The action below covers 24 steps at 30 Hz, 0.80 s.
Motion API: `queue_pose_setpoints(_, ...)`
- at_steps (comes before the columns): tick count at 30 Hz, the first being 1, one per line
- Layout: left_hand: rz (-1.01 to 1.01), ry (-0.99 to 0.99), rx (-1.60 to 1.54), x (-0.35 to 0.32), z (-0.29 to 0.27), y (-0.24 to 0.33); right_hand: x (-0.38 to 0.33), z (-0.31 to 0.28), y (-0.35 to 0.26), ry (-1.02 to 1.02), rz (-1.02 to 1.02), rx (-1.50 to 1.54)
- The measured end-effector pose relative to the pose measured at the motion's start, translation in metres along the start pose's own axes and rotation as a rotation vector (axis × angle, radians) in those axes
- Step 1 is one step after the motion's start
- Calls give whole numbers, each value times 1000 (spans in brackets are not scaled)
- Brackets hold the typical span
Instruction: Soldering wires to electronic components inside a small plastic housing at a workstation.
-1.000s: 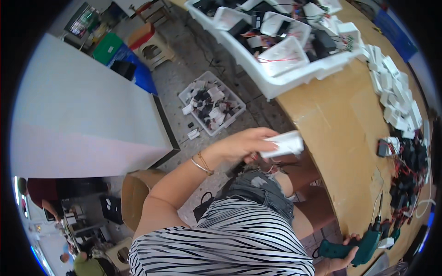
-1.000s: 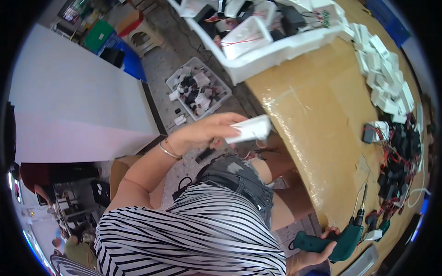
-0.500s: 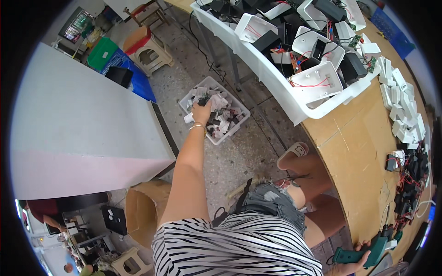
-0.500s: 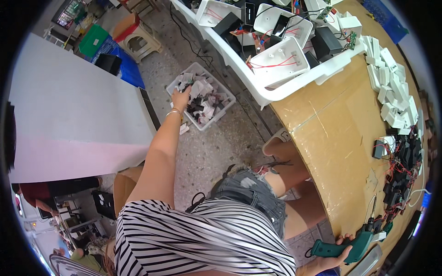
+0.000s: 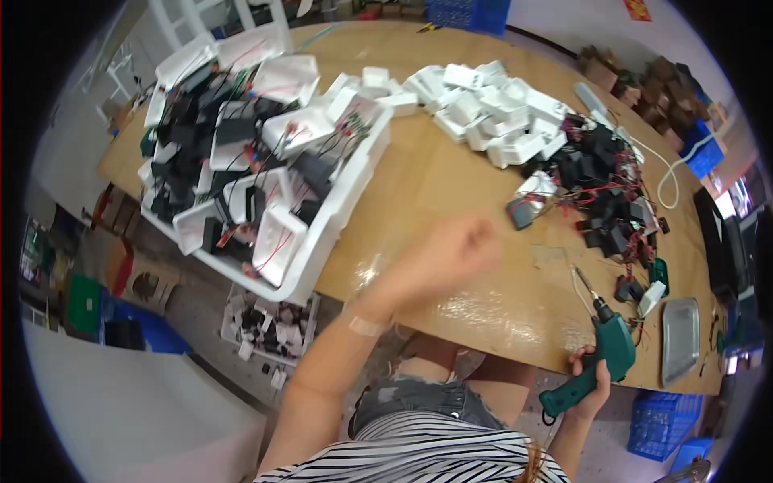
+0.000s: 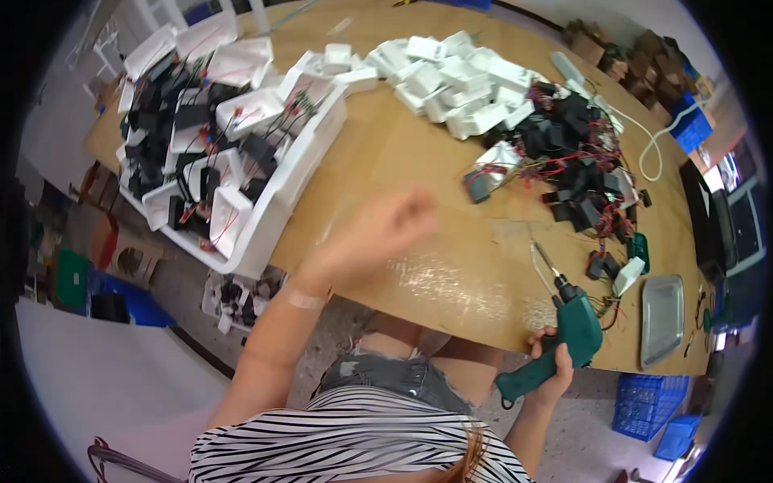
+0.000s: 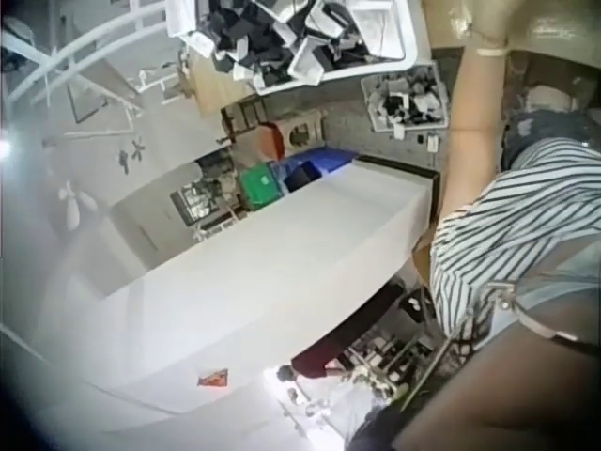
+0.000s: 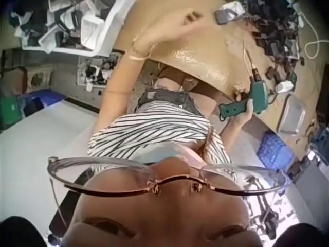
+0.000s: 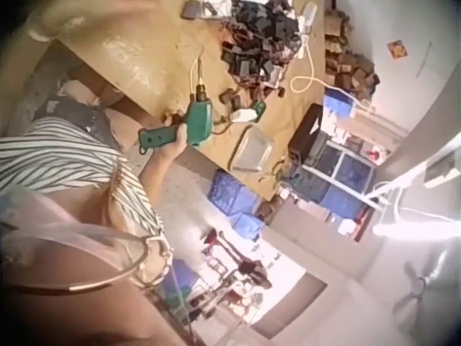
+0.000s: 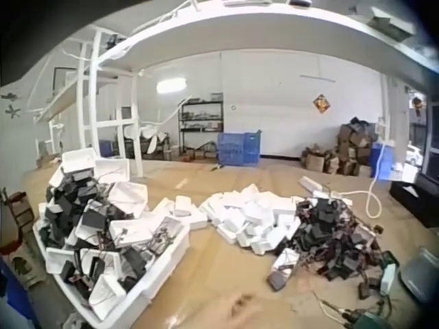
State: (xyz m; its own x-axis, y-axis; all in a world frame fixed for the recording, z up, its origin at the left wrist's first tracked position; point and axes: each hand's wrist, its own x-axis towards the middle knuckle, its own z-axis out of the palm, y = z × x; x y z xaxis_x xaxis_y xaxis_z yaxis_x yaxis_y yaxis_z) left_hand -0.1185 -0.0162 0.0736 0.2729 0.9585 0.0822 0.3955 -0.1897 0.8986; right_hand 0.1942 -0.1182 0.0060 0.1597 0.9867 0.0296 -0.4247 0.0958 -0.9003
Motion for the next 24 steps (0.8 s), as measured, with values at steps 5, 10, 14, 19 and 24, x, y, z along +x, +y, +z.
queue_pose_setpoints(5, 34, 673, 626, 161, -4, -61, -5, -8, 2, 86, 36, 62)
queue_pose_setpoints(10, -31, 624, 452, 198, -6, -89, -7, -4, -2, 13, 32, 97)
queue_pose_setpoints(14, 12, 762, 323, 200, -16, -92, -2, -9, -2, 13, 61, 118)
queue_pose_setpoints(19, 223, 931, 503, 147, -19, -61, 2, -12, -2, 56, 103, 163)
queue_pose_setpoints(24, -184, 110, -37, 65, 39, -35, 6, -13, -4, 43, 72, 188)
